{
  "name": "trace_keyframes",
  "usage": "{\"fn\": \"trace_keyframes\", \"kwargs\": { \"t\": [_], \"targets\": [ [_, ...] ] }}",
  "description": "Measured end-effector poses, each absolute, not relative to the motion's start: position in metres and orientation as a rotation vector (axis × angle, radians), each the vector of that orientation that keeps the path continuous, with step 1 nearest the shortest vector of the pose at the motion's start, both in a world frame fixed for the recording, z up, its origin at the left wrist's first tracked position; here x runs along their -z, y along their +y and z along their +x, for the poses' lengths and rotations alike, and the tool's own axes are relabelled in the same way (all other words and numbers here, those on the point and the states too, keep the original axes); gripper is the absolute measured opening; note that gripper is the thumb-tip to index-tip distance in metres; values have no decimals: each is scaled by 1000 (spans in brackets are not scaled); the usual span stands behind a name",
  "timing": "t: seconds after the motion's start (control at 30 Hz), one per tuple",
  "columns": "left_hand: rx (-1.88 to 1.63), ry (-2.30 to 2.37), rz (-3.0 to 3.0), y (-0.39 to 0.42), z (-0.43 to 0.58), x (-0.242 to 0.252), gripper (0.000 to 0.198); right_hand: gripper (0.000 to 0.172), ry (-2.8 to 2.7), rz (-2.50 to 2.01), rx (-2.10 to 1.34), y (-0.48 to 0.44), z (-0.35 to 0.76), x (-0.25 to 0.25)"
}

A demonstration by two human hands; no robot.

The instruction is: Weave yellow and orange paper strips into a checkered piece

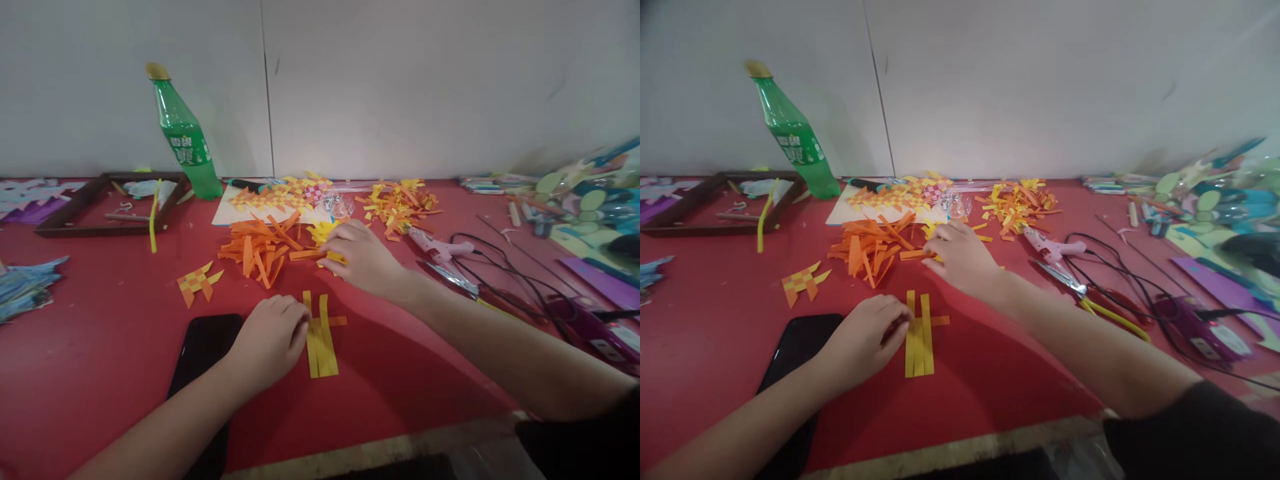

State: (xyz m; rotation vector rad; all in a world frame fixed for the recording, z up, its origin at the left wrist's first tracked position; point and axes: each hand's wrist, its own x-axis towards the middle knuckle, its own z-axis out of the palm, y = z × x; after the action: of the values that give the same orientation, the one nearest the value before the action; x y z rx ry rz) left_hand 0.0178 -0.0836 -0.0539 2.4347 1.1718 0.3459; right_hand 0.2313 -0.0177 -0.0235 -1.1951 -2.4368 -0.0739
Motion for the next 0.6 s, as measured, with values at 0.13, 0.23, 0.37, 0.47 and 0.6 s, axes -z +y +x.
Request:
{"fn": "trace_keyframes", "kwargs": {
  "t": [0.13, 0.23, 0.37, 0.47, 0.6],
  "targets": [
    [-399, 1132, 2403, -83, 15, 53, 16, 11, -2601, -1239, 192, 12, 218, 38],
    [-432, 1114, 2382, -84, 14, 54, 16, 12, -2617, -1226, 167, 23, 210, 46],
    [-520, 1104, 2306, -84, 12, 55, 13, 18, -2527, -1242, 139, 29, 207, 40],
    [-702, 1129, 2130, -83, 10, 54, 9, 21, -2307, -1193, -4, 24, 209, 23],
    [-1024, 1180, 1799, -81, 8, 52, 26, 21, -2030, -1072, -328, -3, 208, -1]
  ]
}}
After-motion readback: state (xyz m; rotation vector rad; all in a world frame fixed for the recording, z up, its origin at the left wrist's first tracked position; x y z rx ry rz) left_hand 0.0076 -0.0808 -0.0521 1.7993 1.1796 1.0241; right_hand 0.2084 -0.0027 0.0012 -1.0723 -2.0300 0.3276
